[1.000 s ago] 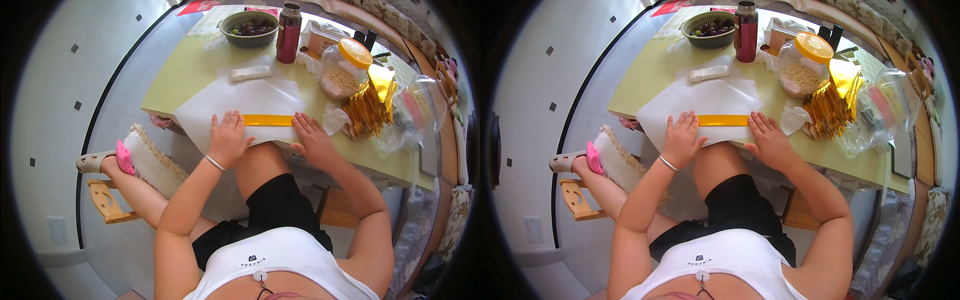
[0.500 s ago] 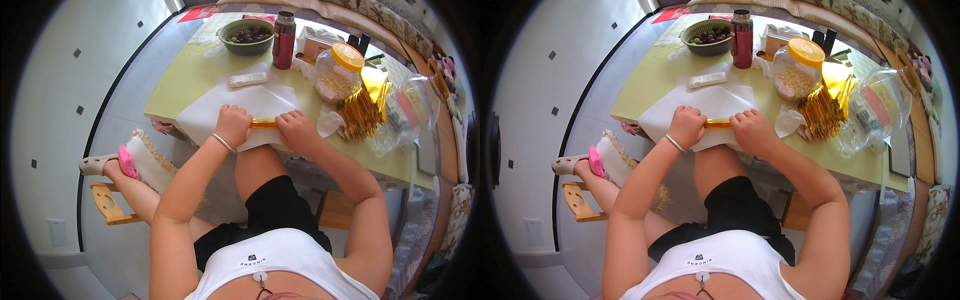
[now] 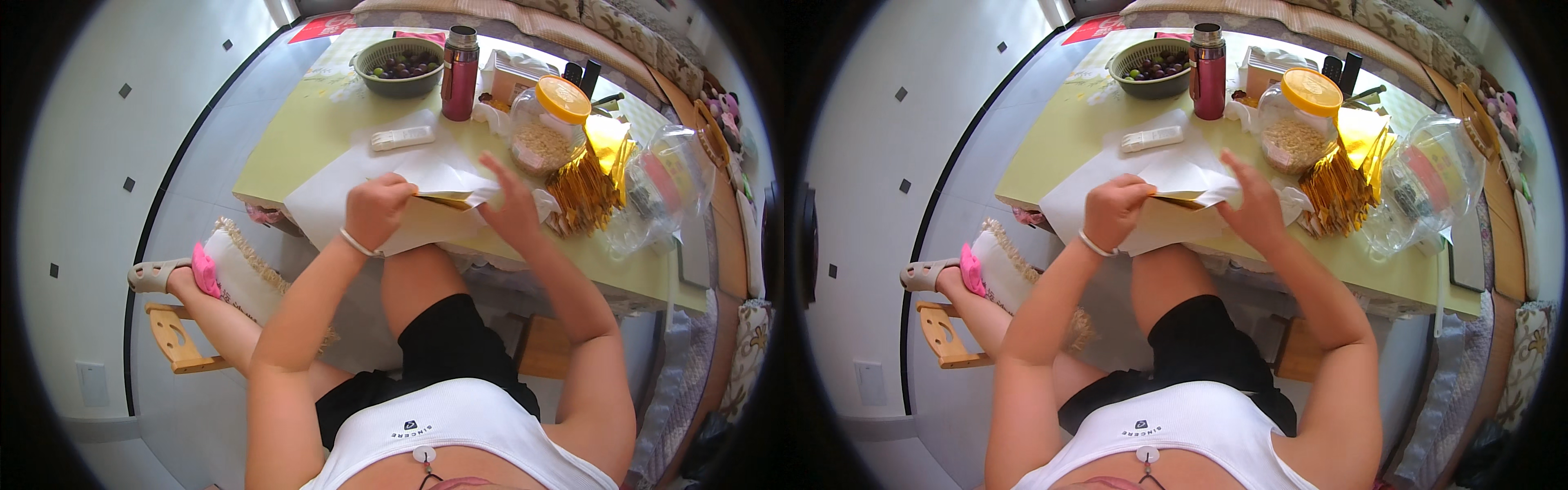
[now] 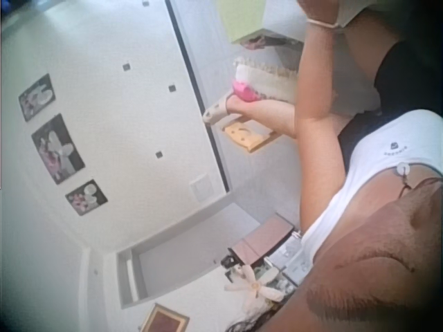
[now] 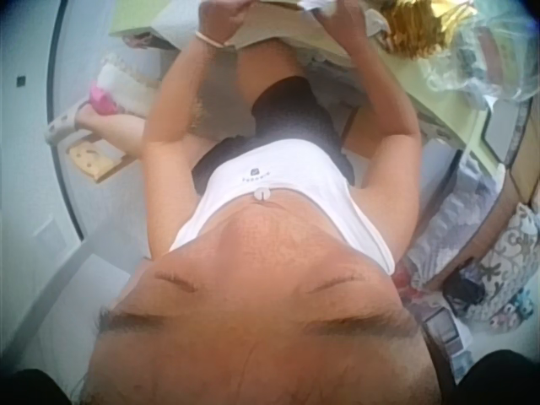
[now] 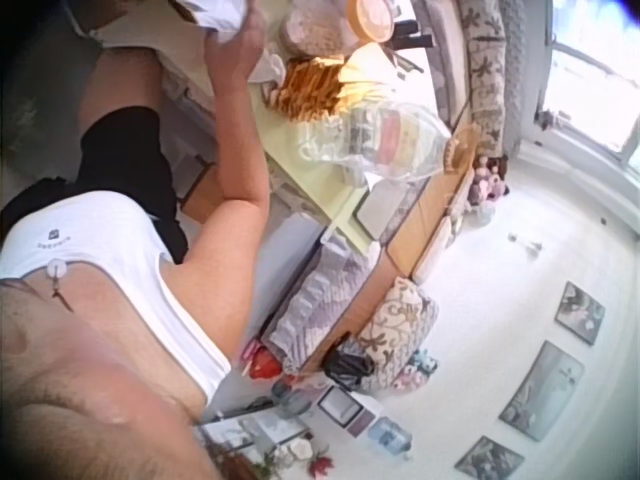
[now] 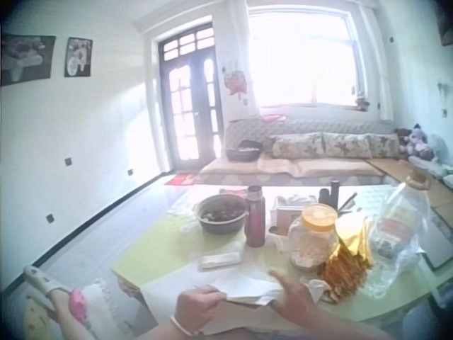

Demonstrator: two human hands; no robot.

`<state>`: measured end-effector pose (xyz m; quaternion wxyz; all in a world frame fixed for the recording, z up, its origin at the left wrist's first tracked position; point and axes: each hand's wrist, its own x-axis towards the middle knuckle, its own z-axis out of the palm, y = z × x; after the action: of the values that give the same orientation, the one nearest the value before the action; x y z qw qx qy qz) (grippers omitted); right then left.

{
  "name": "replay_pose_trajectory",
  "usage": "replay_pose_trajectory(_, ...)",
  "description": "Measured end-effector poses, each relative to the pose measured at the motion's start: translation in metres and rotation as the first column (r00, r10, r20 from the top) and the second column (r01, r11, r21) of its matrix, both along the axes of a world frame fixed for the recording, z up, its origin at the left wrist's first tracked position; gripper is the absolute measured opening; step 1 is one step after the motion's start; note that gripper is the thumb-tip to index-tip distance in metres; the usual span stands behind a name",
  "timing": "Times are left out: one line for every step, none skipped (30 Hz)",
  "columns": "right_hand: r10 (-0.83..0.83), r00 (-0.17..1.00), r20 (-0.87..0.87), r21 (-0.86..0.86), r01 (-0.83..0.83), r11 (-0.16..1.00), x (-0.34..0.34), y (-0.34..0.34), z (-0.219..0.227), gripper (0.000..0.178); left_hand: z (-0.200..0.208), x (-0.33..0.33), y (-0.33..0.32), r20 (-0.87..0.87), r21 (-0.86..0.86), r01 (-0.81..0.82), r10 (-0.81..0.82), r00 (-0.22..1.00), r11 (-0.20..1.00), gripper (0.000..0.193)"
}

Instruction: The person sits on the floor and folds a rectangular sheet of yellow paper by hand. They fold the paper in half lengthwise, then fold the ends inward to create a triangular shape, repeating this process with multiple sheets.

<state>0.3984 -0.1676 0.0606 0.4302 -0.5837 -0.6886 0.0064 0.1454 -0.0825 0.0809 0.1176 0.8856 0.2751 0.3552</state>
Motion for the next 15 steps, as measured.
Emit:
replay_pose_trajectory(0.028,0.998,-0.056,-0.095,-0.034,0.995,0.010,-0.002,0.002,0.086,-0.001,-0.009,0.006,0.148,-0.167,0.082,-0.057,0.987,0.983,0.019)
replay_pose_trajectory(0.062,0.998,0.017,-0.089,-0.060,0.994,0.017,-0.004,0.004,0.087,-0.003,-0.018,0.013,0.301,-0.314,0.185,-0.087,0.950,0.931,0.022)
replay_pose_trajectory(0.094,0.991,0.091,-0.083,-0.087,0.993,0.021,-0.005,0.007,0.087,0.002,-0.024,0.018,0.339,-0.468,0.256,-0.095,0.936,0.846,0.019)
replay_pose_trajectory(0.125,0.979,0.163,-0.079,-0.113,0.990,0.022,-0.006,0.008,0.088,-0.002,-0.027,0.025,0.379,-0.569,0.335,-0.123,0.917,0.751,0.024)
replay_pose_trajectory(0.188,0.962,0.200,-0.131,-0.164,0.978,0.021,-0.008,0.004,0.082,-0.007,-0.030,0.031,0.360,-0.643,0.361,-0.150,0.921,0.675,0.027)
replay_pose_trajectory(0.251,0.930,0.267,-0.131,-0.223,0.966,0.019,-0.008,0.001,0.078,-0.008,-0.031,0.036,0.346,-0.707,0.381,-0.179,0.921,0.595,0.030)
replay_pose_trajectory(0.311,0.890,0.332,-0.136,-0.282,0.950,0.015,-0.007,-0.002,0.074,-0.010,-0.029,0.039,0.332,-0.781,0.375,-0.176,0.927,0.500,0.031)
replay_pose_trajectory(0.367,0.842,0.395,-0.144,-0.338,0.930,0.012,-0.006,-0.003,0.070,-0.012,-0.028,0.042,0.318,-0.843,0.362,-0.175,0.932,0.398,0.033)
replay_pose_trajectory(0.413,0.809,0.419,-0.119,-0.402,0.908,0.006,-0.004,-0.002,0.056,-0.009,-0.026,0.046,0.211,-0.849,0.303,-0.248,0.945,0.432,0.033)
replay_pose_trajectory(0.454,0.775,0.440,-0.169,-0.425,0.889,0.004,-0.003,-0.004,0.054,-0.010,-0.024,0.051,0.218,-0.834,0.319,-0.262,0.940,0.451,0.031)
replay_pose_trajectory(0.494,0.739,0.458,-0.219,-0.445,0.868,0.002,-0.002,-0.008,0.051,-0.011,-0.021,0.054,0.223,-0.817,0.333,-0.275,0.935,0.471,0.029)
replay_pose_trajectory(0.533,0.702,0.472,-0.270,-0.460,0.845,-0.001,-0.002,-0.008,0.048,-0.008,-0.016,0.054,0.228,-0.802,0.348,-0.289,0.930,0.486,0.027)
replay_pose_trajectory(0.496,0.735,0.462,-0.171,-0.475,0.863,-0.007,-0.005,-0.008,0.039,-0.006,-0.012,0.053,0.094,-0.704,0.282,-0.308,0.947,0.652,0.018)
replay_pose_trajectory(0.476,0.755,0.451,-0.172,-0.450,0.876,-0.011,-0.008,-0.006,0.036,-0.003,-0.010,0.050,0.039,-0.570,0.276,-0.309,0.950,0.774,0.018)
replay_pose_trajectory(0.446,0.779,0.441,-0.178,-0.411,0.894,-0.011,-0.012,-0.004,0.034,-0.002,-0.003,0.045,-0.011,-0.419,0.281,-0.314,0.949,0.864,0.019)
